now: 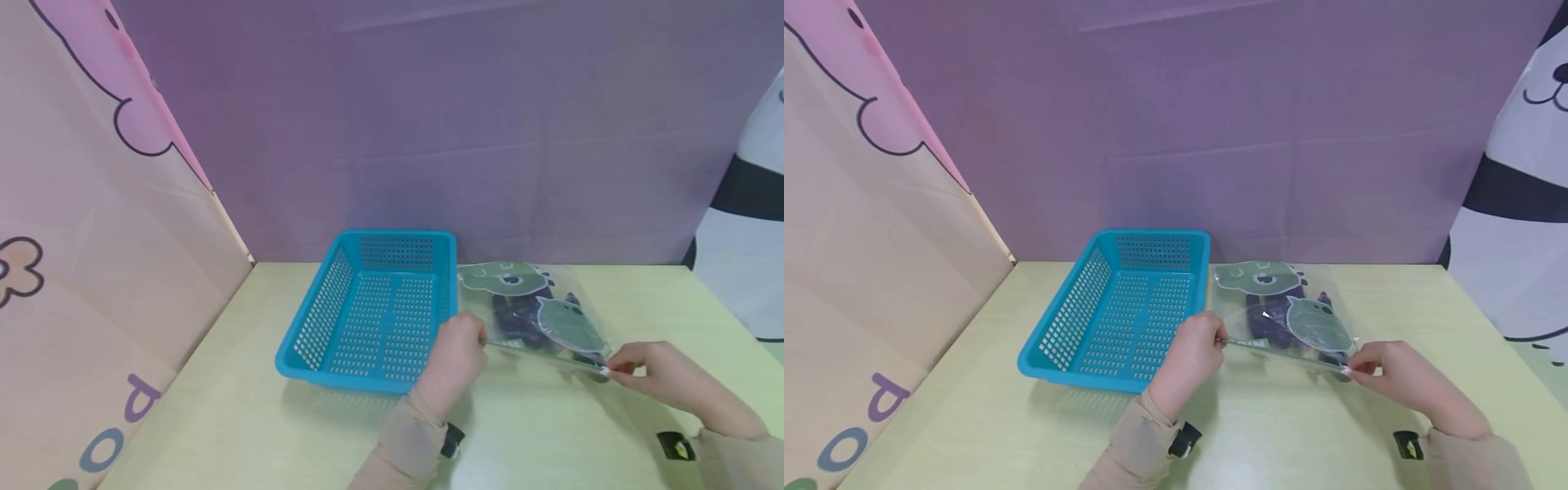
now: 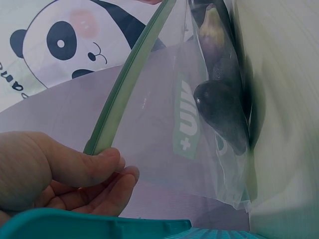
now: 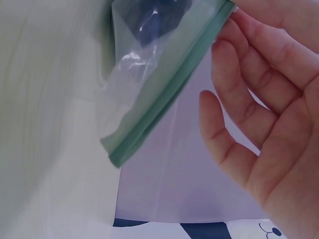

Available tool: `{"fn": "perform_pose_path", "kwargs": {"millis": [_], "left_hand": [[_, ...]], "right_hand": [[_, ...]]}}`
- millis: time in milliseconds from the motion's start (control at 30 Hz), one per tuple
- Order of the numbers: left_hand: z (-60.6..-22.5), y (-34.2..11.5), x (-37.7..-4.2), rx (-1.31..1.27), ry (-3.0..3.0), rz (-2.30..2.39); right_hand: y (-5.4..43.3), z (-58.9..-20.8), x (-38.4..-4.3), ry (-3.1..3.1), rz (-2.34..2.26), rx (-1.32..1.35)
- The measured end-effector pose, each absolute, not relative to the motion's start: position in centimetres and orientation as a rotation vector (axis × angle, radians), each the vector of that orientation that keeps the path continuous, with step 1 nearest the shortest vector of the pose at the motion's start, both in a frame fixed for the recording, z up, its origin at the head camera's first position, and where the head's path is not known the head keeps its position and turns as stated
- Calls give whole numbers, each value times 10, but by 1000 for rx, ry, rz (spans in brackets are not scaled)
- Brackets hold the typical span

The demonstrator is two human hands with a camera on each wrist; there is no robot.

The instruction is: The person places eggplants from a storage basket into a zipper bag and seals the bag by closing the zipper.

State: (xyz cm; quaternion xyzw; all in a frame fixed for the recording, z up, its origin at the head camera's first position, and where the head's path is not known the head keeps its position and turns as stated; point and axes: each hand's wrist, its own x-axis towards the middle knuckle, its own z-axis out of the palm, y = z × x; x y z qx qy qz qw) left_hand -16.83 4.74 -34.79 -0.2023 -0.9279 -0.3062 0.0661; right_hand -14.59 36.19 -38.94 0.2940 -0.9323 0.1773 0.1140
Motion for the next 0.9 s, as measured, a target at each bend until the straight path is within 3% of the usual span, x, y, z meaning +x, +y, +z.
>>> {"fn": "perform_pose_path", "kwargs": {"millis": [900], "left_hand": [[-347,47,-168,-590,-2824,-960]], "right_hand": [[368,-390,-145,-2795,495,808]]}}
